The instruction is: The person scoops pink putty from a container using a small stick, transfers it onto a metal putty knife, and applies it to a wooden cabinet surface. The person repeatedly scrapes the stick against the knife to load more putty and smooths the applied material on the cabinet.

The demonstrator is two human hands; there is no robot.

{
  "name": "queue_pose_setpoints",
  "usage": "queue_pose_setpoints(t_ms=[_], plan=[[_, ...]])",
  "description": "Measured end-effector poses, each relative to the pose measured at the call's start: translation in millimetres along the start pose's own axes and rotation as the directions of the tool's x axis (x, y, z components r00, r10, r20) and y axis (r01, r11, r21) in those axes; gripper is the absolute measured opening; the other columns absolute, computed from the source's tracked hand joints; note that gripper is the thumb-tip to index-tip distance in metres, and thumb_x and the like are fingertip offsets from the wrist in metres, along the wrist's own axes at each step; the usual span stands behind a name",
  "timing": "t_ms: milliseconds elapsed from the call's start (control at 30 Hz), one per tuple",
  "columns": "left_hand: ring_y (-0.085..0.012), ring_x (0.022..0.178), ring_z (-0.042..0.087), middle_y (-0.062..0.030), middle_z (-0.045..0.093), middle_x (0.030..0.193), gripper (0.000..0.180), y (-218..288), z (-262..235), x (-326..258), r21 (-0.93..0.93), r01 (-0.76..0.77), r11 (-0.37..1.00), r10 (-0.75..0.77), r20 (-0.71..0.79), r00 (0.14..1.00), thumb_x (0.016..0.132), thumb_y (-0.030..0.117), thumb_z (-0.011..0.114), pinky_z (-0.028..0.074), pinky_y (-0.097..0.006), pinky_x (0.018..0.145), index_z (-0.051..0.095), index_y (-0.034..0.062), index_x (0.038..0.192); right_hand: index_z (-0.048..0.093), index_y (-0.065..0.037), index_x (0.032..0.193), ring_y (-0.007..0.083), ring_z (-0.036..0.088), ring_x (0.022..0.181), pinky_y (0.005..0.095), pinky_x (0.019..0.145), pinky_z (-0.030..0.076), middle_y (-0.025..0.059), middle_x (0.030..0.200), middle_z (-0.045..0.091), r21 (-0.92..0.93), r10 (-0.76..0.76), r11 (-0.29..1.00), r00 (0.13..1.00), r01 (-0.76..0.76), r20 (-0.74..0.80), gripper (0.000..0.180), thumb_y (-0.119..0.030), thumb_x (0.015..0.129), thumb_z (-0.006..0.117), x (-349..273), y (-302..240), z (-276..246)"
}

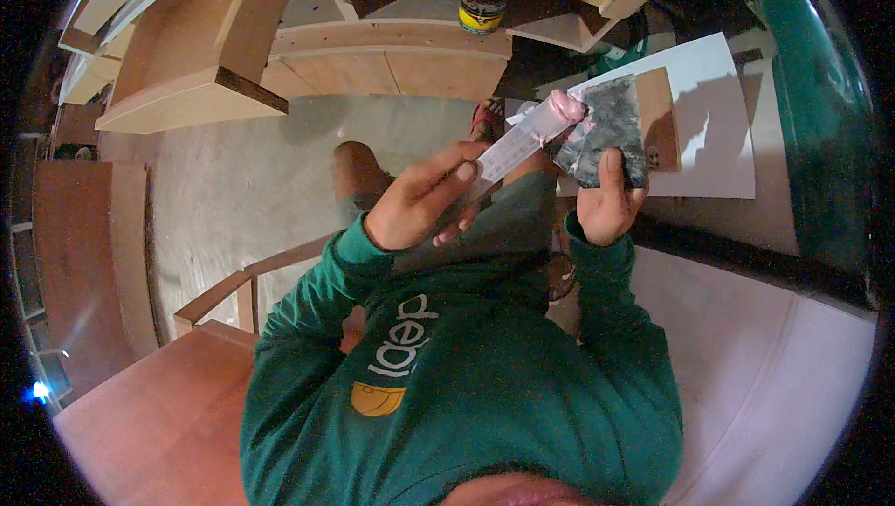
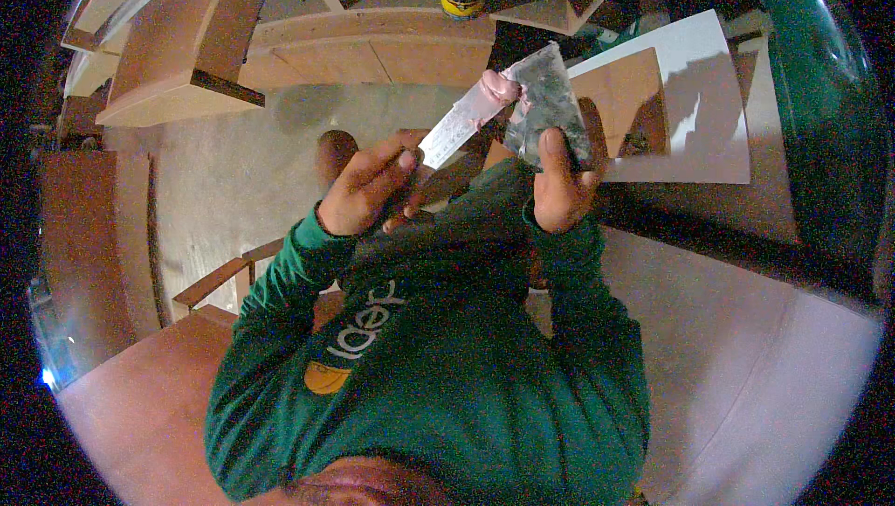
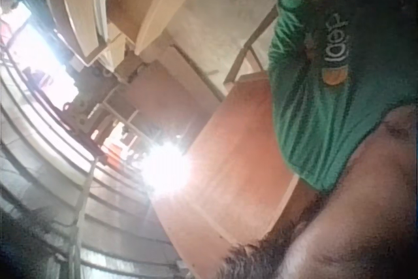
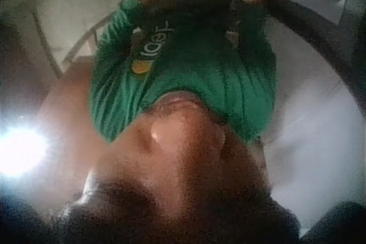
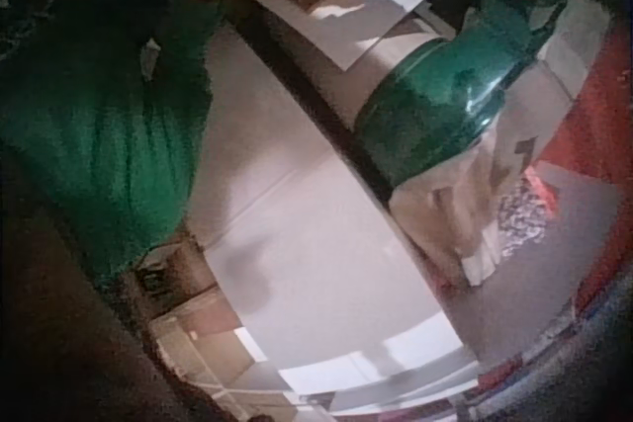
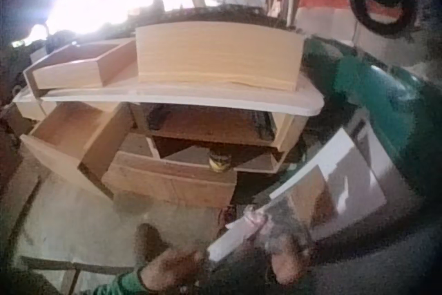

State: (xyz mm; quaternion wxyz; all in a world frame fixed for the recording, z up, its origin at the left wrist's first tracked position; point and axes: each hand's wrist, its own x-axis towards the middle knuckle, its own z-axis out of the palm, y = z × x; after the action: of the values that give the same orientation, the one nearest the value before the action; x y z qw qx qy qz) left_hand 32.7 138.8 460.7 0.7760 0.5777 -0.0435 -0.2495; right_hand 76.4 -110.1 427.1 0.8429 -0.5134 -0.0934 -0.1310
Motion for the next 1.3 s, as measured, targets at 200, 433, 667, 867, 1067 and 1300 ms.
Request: queue_pose_setpoints(t_ms=[200, 433, 667, 867, 1067, 1300], plan=[[-0.008, 0.049, 0.045, -0.0025, 0.054, 0.072, 0.04, 12, -5, 4, 0.038, -0.057, 0.998, 0.055, 0.067, 0.996, 0.114, 0.023, 0.033, 0.04, -0.023, 0.046, 0.043, 0.0052, 0.149, 0.059, 0.002, 0.134, 0.0254, 0.062, 0.118, 0.0414, 0.103, 0.048, 0.0131, 0.132, 0.063, -0.279, -0.037, 0.96, 0.994, 0.006, -0.105, 0.041, -0.012, 0.097, 0.065, 3, 10, -8], [-0.0086, 0.049, 0.047, -0.0023, 0.056, 0.071, 0.042, -14, -12, 1, 0.084, 0.025, 0.996, -0.029, 0.048, 0.998, 0.113, 0.025, 0.037, 0.04, -0.023, 0.046, 0.044, 0.0062, 0.15, 0.058, 0.005, 0.136, 0.0281, 0.06, 0.124, 0.0426, 0.106, 0.047, 0.0151, 0.137, 0.062, -0.05, -0.12, 0.993, 0.96, 0.111, -0.253, 0.039, -0.012, 0.1, 0.061, 8, 12, 13], [-0.0083, 0.048, 0.047, -0.0027, 0.057, 0.071, 0.041, -3, 2, 9, 0.089, -0.01, 0.996, 0.006, 0.045, 0.999, 0.113, 0.025, 0.038, 0.038, -0.023, 0.044, 0.045, 0.006, 0.148, 0.059, 0.001, 0.134, 0.025, 0.063, 0.112, 0.0399, 0.099, 0.049, 0.0125, 0.129, 0.064, -0.158, -0.061, 0.987, 0.973, 0.026, -0.221, 0.044, -0.016, 0.095, 0.069, 3, 7, 19], [-0.007, 0.052, 0.048, -0.002, 0.056, 0.075, 0.043, 9, -4, 10, -0.021, -0.039, 0.999, 0.041, 0.095, 0.995, 0.114, 0.023, 0.032, 0.041, -0.021, 0.047, 0.041, 0.0066, 0.152, 0.06, 0.001, 0.133, 0.0256, 0.06, 0.122, 0.0413, 0.106, 0.046, 0.0108, 0.132, 0.063, -0.197, -0.057, 0.98, 0.981, 0.02, -0.183, 0.038, -0.01, 0.098, 0.065, -3, 22, 2], [-0.0206, 0.072, 0.061, -0.0113, 0.061, 0.088, 0.044, 24, -48, 15, 0.687, -0.42, 0.594, 0.456, 0.142, 0.878, 0.1, 0.001, 0.051, 0.052, -0.034, 0.067, 0.057, 0.0077, 0.144, 0.058, -0.002, 0.137, 0.0286, 0.061, 0.125, 0.0471, 0.109, 0.046, 0.0126, 0.136, 0.063, 0.285, 0.346, 0.906, 0.935, -0.312, -0.078, 0.04, -0.015, 0.099, 0.063, 21, 1, 7], [-0.0274, 0.083, 0.061, -0.0134, 0.061, 0.097, 0.064, 23, -60, 26, 0.827, -0.46, 0.324, 0.462, 0.286, 0.839, 0.085, -0.01, 0.056, 0.053, -0.038, 0.073, 0.061, 0.0167, 0.143, 0.059, -0.003, 0.137, 0.0295, 0.063, 0.123, 0.0494, 0.108, 0.049, 0.0119, 0.133, 0.067, 0.509, 0.522, 0.674, 0.833, -0.535, 0.184, 0.037, -0.015, 0.102, 0.056, 23, -5, 12]])
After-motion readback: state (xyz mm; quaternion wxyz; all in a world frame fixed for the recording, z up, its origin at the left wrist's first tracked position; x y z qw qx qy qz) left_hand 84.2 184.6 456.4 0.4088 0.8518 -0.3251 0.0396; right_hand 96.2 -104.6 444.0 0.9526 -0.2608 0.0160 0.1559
